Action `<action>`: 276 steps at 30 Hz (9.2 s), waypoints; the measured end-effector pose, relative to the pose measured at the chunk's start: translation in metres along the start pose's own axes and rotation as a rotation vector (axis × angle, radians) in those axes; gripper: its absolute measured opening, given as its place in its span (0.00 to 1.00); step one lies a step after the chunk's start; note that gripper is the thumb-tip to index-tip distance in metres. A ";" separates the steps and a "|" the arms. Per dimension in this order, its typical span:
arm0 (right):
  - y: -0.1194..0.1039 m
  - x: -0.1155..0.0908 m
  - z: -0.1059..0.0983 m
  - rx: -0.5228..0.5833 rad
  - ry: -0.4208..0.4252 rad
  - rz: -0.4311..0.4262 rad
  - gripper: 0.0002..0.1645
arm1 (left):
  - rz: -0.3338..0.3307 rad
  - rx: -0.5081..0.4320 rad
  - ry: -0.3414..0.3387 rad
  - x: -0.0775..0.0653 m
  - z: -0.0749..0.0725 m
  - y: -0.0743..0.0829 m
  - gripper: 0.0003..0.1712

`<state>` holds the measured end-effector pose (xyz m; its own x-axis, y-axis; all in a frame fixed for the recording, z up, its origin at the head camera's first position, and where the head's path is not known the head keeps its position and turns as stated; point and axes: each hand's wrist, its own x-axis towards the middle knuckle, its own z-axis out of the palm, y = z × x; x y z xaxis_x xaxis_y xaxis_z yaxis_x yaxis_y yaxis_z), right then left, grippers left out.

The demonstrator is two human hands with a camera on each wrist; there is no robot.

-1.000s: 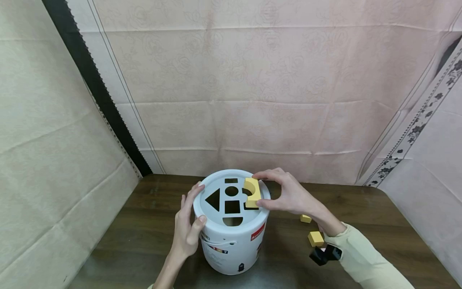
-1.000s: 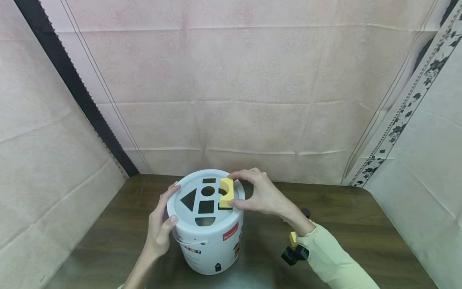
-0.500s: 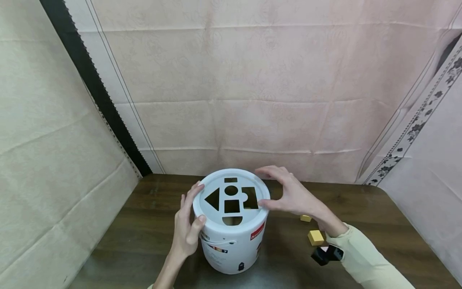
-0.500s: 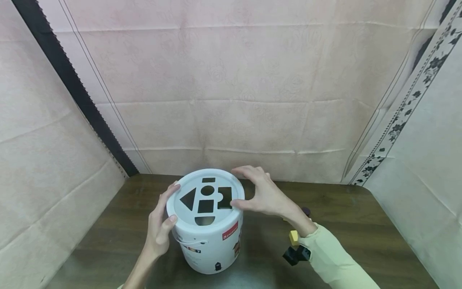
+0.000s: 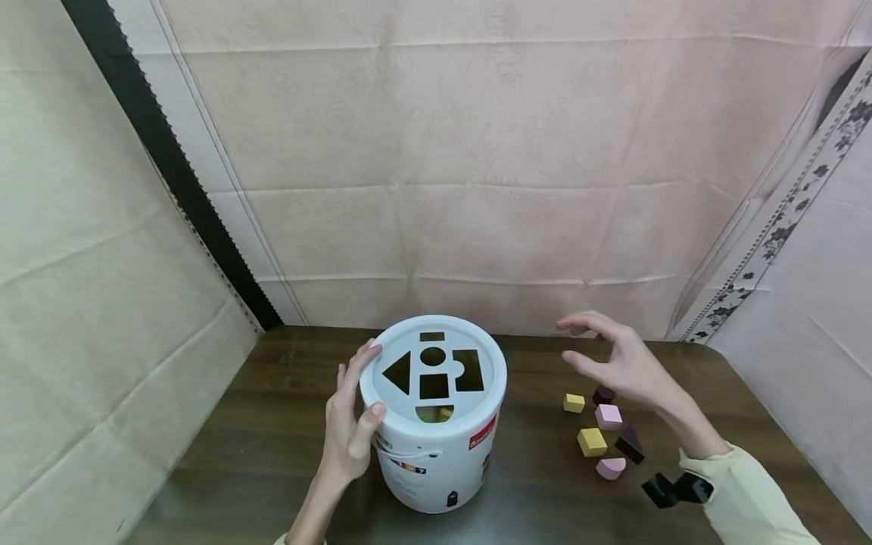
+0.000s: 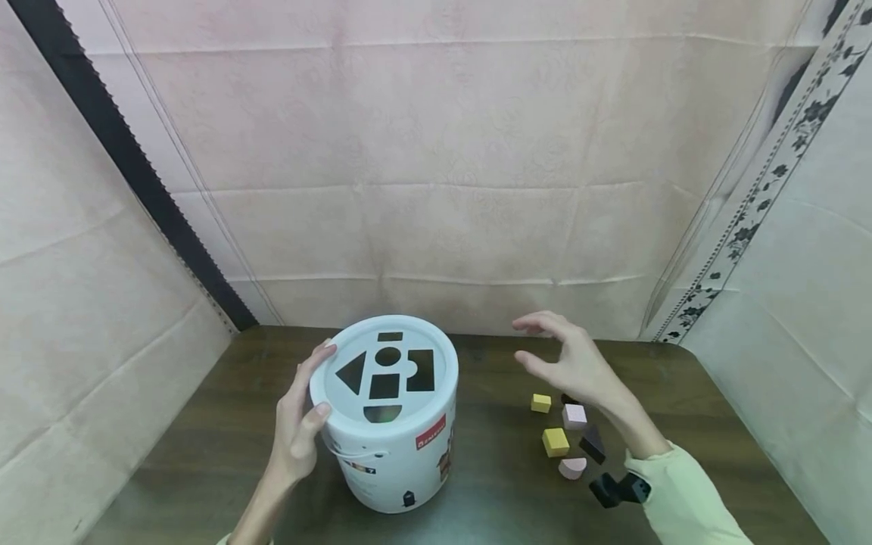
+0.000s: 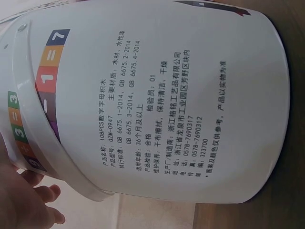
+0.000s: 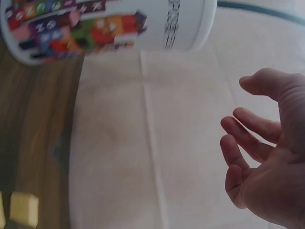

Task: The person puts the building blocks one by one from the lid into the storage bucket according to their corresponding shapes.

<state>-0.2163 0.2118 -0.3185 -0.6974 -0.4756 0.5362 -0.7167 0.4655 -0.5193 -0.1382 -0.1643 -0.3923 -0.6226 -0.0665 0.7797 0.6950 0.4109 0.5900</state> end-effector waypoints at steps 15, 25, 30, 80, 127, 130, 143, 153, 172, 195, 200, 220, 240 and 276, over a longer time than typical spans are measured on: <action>0.064 -0.083 -0.032 -0.047 -0.012 0.122 0.23 | 0.002 0.002 -0.001 -0.001 0.001 -0.003 0.41; 0.083 -0.118 -0.035 -0.037 -0.008 0.207 0.27 | 0.000 0.005 0.000 -0.001 0.000 -0.002 0.41; 0.090 -0.133 -0.031 0.031 -0.028 0.214 0.28 | 0.004 0.006 -0.001 0.000 0.000 -0.002 0.41; 0.139 -0.165 0.005 0.199 -0.200 0.237 0.36 | 0.001 0.003 0.004 -0.001 0.000 -0.001 0.41; 0.121 -0.154 -0.005 -0.003 -0.060 0.317 0.31 | -0.013 0.003 0.008 -0.002 0.001 -0.001 0.40; 0.118 -0.151 -0.006 -0.012 -0.058 0.327 0.31 | -0.012 0.004 0.007 -0.002 0.001 -0.001 0.41; 0.095 -0.129 -0.010 -0.068 -0.046 0.291 0.31 | -0.017 0.008 0.010 -0.002 0.001 0.000 0.41; 0.082 -0.114 -0.012 -0.108 -0.027 0.267 0.32 | -0.021 0.003 0.005 -0.001 0.000 0.001 0.40; 0.048 -0.081 -0.014 -0.120 -0.016 0.192 0.31 | -0.020 0.012 -0.001 -0.001 0.000 0.000 0.41; -0.003 -0.031 -0.013 -0.095 -0.019 0.120 0.32 | -0.016 0.012 0.002 -0.001 0.001 0.001 0.41; -0.012 -0.017 -0.010 -0.095 -0.002 0.091 0.32 | -0.022 0.013 -0.002 -0.001 0.001 0.001 0.40; -0.050 0.029 0.019 0.003 -0.067 -0.054 0.33 | -0.009 0.000 0.007 -0.001 0.001 0.001 0.39; -0.084 0.063 0.061 0.098 -0.175 -0.141 0.34 | -0.010 0.002 0.007 -0.002 -0.001 0.000 0.40; -0.110 0.089 0.116 0.039 -0.290 -0.141 0.36 | -0.026 0.016 -0.023 -0.002 -0.002 -0.003 0.40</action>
<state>-0.1992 0.0320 -0.2905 -0.5589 -0.7289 0.3954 -0.8019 0.3538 -0.4815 -0.1384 -0.1674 -0.3949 -0.6486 -0.0560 0.7590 0.6730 0.4237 0.6063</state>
